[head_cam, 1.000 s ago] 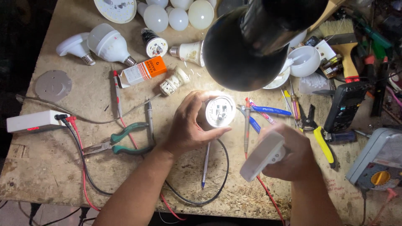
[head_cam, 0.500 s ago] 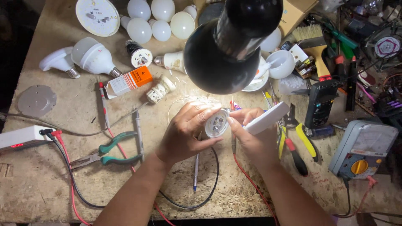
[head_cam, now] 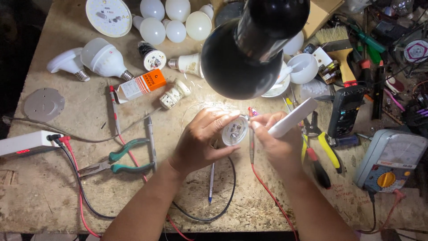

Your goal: Repairing and testing LED bulbs using a soldering iron and pliers at a workbench.

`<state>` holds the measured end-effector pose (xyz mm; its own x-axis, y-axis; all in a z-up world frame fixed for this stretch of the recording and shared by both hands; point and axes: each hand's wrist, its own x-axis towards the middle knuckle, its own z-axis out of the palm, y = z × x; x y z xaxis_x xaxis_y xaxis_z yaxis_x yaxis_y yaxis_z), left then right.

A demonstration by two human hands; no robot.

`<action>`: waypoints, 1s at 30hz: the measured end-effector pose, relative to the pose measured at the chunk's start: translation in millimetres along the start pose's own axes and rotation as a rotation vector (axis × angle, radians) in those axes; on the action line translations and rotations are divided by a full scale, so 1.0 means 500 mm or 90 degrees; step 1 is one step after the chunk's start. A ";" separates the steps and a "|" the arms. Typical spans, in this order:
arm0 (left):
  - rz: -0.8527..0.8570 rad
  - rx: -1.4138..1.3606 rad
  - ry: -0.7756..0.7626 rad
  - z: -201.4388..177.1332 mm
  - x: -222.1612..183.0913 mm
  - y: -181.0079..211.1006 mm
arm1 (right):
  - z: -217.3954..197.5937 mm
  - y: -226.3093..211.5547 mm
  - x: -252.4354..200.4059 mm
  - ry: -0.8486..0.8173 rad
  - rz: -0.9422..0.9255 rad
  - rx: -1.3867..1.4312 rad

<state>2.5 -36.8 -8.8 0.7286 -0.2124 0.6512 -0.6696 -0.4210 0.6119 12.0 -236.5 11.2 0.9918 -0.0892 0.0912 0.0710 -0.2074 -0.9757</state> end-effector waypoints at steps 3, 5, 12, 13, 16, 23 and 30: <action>-0.034 0.012 0.036 -0.019 0.003 0.000 | -0.026 0.000 0.022 0.047 0.000 0.047; -0.048 0.091 0.104 -0.038 0.006 0.000 | -0.057 0.033 0.053 0.054 0.019 -0.018; 0.030 0.055 0.258 -0.042 -0.006 -0.005 | -0.094 0.021 0.069 -0.075 0.026 -0.500; 0.063 0.065 0.303 -0.043 -0.007 0.004 | -0.083 0.022 0.064 -0.089 0.029 -0.501; 0.119 0.107 0.385 -0.053 -0.009 0.024 | -0.056 0.023 0.058 -0.092 -0.017 -0.472; 0.115 0.065 0.342 -0.064 -0.013 0.028 | -0.070 0.051 0.048 0.031 -0.420 -0.558; 0.142 0.295 0.057 0.012 -0.031 0.031 | -0.021 -0.034 -0.024 -0.344 -0.010 -0.052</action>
<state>-18.2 -45.2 -12.3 0.5465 -0.2744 0.7912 -0.6584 -0.7247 0.2033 -2.3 -242.3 29.0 0.9054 0.4234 -0.0312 0.0989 -0.2818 -0.9543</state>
